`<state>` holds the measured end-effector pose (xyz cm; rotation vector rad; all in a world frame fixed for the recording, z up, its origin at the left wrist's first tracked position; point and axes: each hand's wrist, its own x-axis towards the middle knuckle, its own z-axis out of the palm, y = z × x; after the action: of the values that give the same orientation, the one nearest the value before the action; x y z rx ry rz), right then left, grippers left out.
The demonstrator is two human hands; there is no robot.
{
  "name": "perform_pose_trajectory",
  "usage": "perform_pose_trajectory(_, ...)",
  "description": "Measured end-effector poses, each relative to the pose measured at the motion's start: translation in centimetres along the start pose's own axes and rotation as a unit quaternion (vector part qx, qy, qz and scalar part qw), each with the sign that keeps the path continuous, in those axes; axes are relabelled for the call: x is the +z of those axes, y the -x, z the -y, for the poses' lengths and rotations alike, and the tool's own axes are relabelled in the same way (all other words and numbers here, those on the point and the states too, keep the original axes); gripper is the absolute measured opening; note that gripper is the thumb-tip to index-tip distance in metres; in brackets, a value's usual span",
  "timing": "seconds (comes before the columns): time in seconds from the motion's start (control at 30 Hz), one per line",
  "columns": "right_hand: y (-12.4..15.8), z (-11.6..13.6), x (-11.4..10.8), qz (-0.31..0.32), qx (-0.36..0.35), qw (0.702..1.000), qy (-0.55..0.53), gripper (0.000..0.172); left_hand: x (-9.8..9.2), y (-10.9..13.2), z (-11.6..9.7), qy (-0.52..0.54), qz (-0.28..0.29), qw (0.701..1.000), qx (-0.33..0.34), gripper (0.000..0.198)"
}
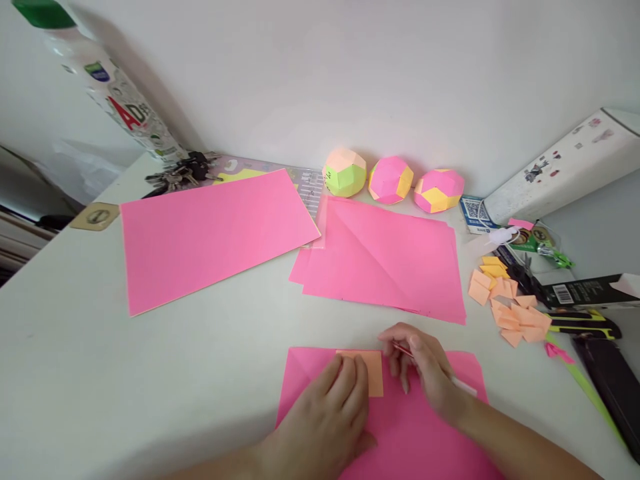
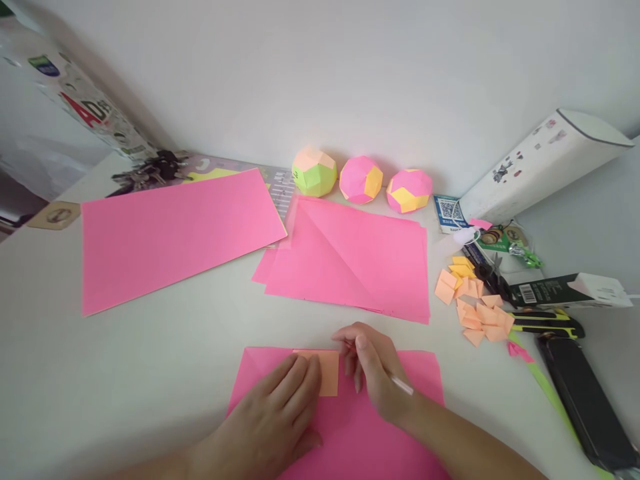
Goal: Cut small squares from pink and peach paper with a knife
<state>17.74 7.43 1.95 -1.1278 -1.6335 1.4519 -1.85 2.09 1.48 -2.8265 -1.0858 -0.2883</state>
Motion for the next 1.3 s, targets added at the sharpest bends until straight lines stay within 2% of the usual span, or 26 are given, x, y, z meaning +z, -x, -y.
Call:
perform_pose_trajectory(0.07,-0.2,0.3,-0.5,0.008,0.077,0.997,-0.003,0.038,0.2,0.0,0.1,0.022,0.001,1.000,0.015,0.050)
perform_pose_trajectory(0.17,-0.4,0.9,-1.0,0.005,0.122,0.989,0.087,0.026,0.4,0.0,0.5,0.038,0.013,0.998,0.037,0.055)
perform_pose_trajectory(0.23,-0.4,0.9,-1.2,-0.005,0.108,0.988,0.114,0.024,0.2,-0.1,0.8,0.041,0.022,0.998,0.051,0.061)
perform_pose_trajectory(0.33,-0.1,0.3,-0.9,-0.012,0.048,0.990,0.130,0.022,0.1,-0.2,1.3,0.053,0.034,0.996,0.063,0.069)
perform_pose_trajectory(0.47,0.4,-0.6,-0.4,-0.037,-0.002,0.984,0.173,0.023,0.2,0.0,1.6,0.086,0.025,0.994,0.061,0.071)
perform_pose_trajectory(0.63,0.3,-0.8,-0.3,-0.032,-0.048,0.978,0.199,0.022,0.3,0.0,1.6,0.088,0.036,0.993,0.066,0.072)
perform_pose_trajectory(1.3,-0.1,-0.2,-0.2,-0.013,-0.062,0.972,0.226,0.024,0.3,-0.1,1.3,0.071,0.016,0.996,0.057,0.068)
